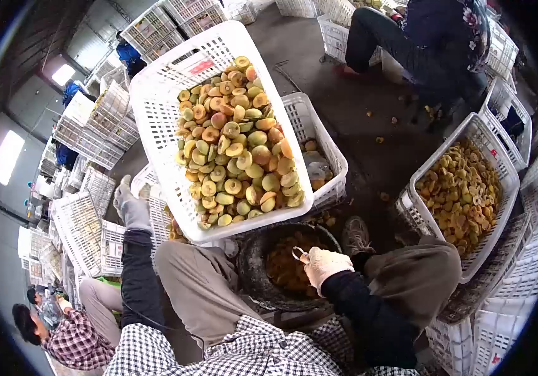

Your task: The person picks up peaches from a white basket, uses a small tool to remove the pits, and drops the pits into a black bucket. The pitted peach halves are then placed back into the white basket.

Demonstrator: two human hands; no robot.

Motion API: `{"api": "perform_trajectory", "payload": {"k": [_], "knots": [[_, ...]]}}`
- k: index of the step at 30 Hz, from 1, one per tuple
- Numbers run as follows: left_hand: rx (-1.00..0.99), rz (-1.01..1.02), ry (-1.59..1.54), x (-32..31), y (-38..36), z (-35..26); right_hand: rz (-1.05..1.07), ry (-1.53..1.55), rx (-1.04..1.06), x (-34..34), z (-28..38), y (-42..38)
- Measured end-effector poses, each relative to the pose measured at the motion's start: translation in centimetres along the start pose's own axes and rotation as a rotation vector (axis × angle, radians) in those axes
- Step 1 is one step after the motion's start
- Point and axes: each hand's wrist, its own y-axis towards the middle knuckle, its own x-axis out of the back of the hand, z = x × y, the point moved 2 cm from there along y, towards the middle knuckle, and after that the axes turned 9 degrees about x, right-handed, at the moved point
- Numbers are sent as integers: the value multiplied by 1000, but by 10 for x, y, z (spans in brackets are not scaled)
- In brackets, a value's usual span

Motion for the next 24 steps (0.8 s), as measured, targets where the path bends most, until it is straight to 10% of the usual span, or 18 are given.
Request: {"api": "perform_trajectory", "payload": {"k": [6, 10, 19, 22, 24], "knots": [[-248, 531, -600, -55, -14, -93, -28, -7, 86, 6, 16, 4], [-136, 557, -132, -110, -40, -155, 116, 79, 76, 27, 32, 0], [-219, 775, -135, -125, -63, -157, -27, 20, 15, 22, 20, 4], [-35, 691, -423, -102, -62, -142, -11, 105, -12, 31, 38, 7], [547, 1035, -1034, -94, -66, -132, -31, 171, 33, 40, 53, 2]]}}
